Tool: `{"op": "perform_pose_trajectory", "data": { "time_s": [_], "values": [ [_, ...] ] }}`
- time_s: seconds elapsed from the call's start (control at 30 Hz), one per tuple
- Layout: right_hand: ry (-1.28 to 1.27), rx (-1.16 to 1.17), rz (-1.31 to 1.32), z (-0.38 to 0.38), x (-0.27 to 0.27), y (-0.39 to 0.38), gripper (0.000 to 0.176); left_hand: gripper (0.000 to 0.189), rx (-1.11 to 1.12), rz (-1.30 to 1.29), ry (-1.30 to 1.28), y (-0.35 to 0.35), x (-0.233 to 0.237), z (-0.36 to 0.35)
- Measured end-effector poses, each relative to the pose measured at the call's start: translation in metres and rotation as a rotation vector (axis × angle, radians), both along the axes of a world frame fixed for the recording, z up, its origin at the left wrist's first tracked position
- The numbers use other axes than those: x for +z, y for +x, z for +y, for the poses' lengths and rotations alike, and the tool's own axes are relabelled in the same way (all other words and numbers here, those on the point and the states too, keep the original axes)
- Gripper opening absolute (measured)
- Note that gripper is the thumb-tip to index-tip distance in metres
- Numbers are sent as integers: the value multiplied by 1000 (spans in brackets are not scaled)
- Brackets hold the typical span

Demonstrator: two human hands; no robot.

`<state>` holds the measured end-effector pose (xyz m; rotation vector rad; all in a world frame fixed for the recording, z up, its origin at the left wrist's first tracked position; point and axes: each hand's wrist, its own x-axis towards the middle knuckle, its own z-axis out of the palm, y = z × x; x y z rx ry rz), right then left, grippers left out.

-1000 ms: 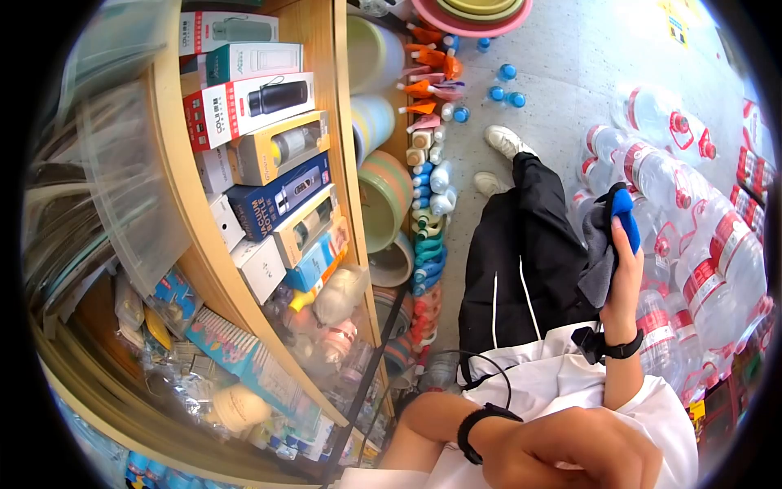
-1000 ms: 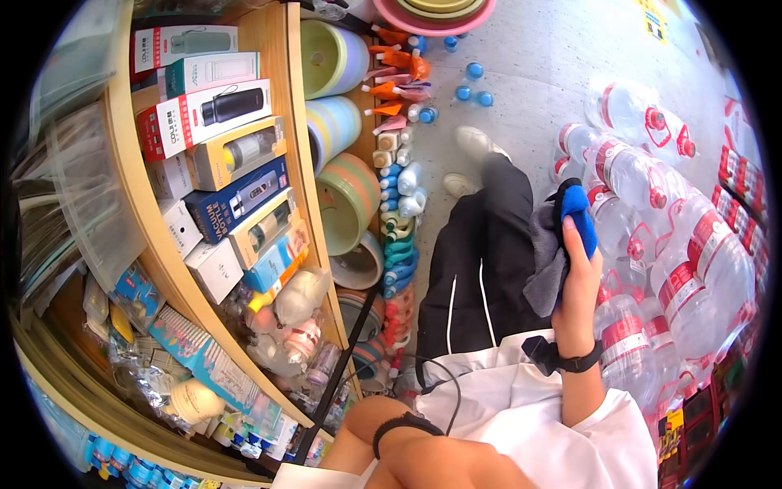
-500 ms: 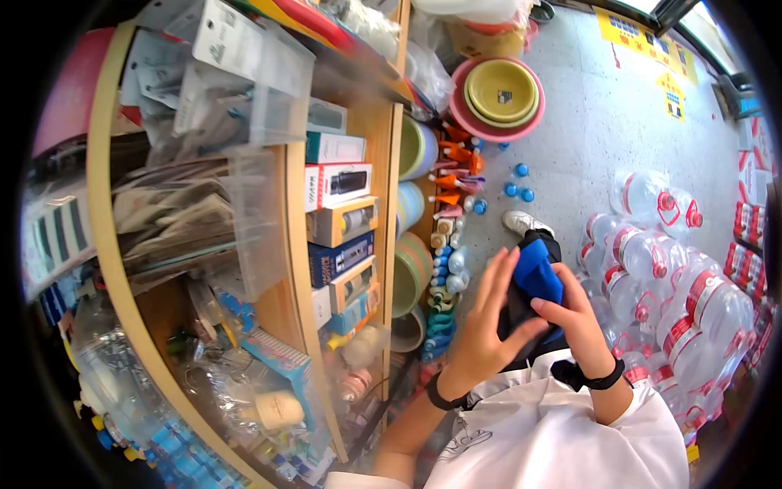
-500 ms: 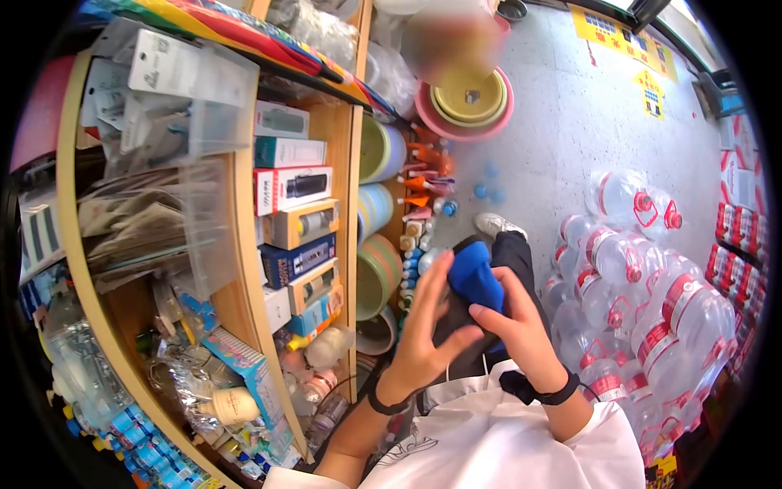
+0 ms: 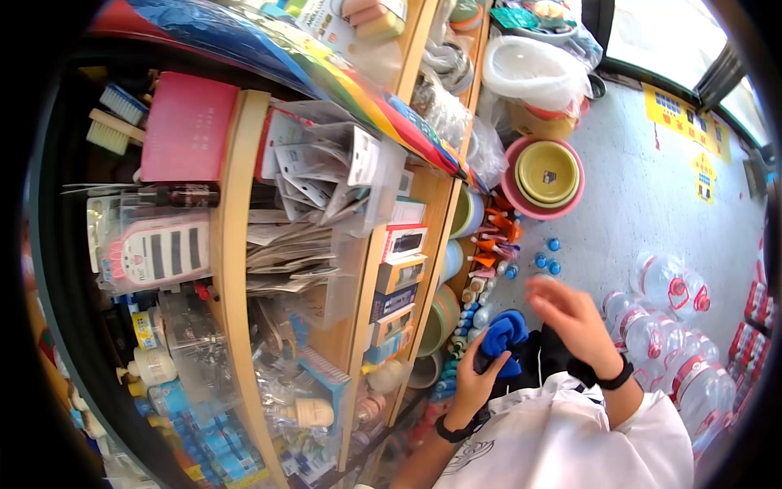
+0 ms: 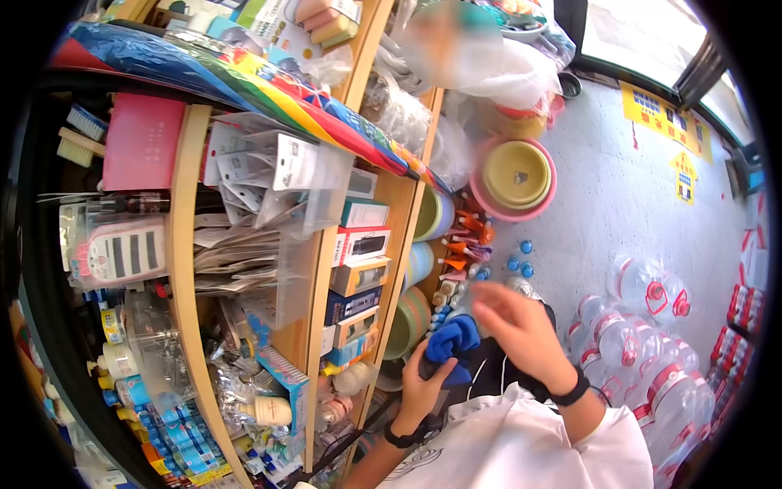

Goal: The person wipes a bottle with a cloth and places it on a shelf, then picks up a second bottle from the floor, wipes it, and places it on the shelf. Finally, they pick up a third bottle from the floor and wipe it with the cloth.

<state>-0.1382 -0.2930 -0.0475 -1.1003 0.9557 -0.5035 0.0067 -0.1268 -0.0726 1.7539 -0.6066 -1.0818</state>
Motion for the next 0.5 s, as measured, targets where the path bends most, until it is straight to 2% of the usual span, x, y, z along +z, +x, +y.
{"op": "perform_pose_trajectory", "data": {
  "time_s": [0.07,0.1,0.13,0.23,0.3,0.43,0.47,0.5],
  "values": [
    [-119,-1,-21,-45,1,20,30,54,30,-56,24,9,-3,13],
    [-270,-76,-69,-70,3,40,27,55,49,-105,57,13,-3,16],
    [-365,-90,-64,-98,6,60,25,51,136,-46,25,13,4,14],
    [-866,-136,-85,-196,3,136,24,44,197,-14,53,19,23,14],
    [-926,-159,-76,-249,10,187,25,39,218,-38,47,19,37,15],
    [-1216,-71,-5,-326,-13,261,24,39,303,-184,132,18,37,28],
    [-1164,43,12,-334,-15,269,27,40,332,-223,128,19,34,32],
    [-1160,50,10,-340,-20,280,27,40,338,-221,133,19,32,39]
  ]
}}
